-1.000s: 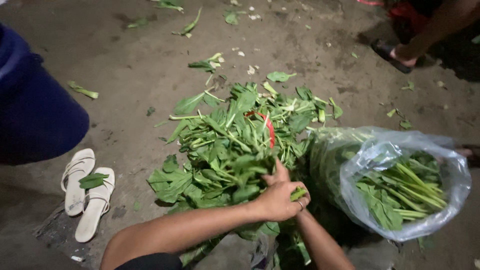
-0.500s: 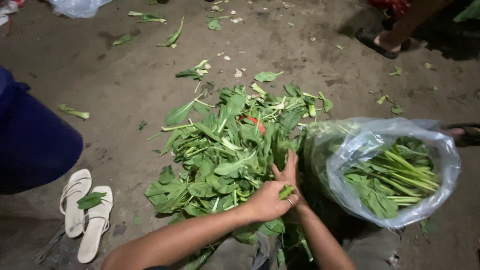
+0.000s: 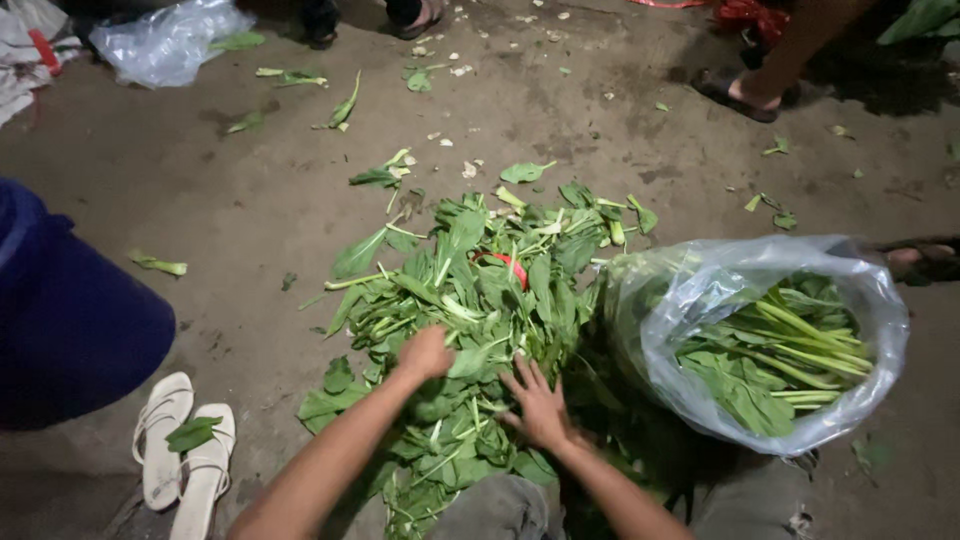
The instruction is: The person sits on the ground at night sorting leafy green vegetables, stripping and discarding unwanted leaves and stems from the pile and placing the usable greens into a large plastic bag. They occasionally gather scattered pieces from the ground and press the bag's contents down.
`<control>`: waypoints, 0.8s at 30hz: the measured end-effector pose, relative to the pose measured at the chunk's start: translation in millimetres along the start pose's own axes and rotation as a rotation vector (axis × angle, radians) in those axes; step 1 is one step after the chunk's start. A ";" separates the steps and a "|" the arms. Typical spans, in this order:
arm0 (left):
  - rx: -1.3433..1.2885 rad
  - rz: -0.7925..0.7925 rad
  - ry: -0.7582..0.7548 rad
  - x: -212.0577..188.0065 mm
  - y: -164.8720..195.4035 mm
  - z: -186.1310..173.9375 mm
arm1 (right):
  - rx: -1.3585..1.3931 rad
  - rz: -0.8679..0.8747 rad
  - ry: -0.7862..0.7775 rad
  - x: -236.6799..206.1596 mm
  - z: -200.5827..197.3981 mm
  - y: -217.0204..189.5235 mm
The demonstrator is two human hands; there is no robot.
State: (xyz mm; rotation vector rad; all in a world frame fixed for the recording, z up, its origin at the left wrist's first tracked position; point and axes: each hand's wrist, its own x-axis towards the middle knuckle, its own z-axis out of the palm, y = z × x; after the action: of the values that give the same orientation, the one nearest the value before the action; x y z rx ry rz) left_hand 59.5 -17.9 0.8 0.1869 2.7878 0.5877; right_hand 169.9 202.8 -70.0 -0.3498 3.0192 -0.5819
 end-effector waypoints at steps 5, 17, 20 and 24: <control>0.079 -0.073 -0.182 -9.1 -30.5 15.2 | -0.080 -0.042 0.146 24.7 -0.5 16.4; 0.067 0.000 -0.125 -4.1 -11.7 12.0 | 0.178 -0.029 0.323 21.4 -14.9 12.7; -0.153 0.026 0.077 5.3 -4.1 16.1 | 0.800 0.333 0.236 25.2 -11.4 19.9; -0.285 0.148 0.176 9.8 13.8 24.8 | 0.934 0.195 0.412 30.6 -16.7 24.5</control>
State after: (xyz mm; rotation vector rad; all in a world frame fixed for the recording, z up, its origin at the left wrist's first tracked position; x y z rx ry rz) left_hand 58.7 5.7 -17.7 0.2953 2.8291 1.0768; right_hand 133.4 224.0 -63.7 0.1361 2.6196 -2.0831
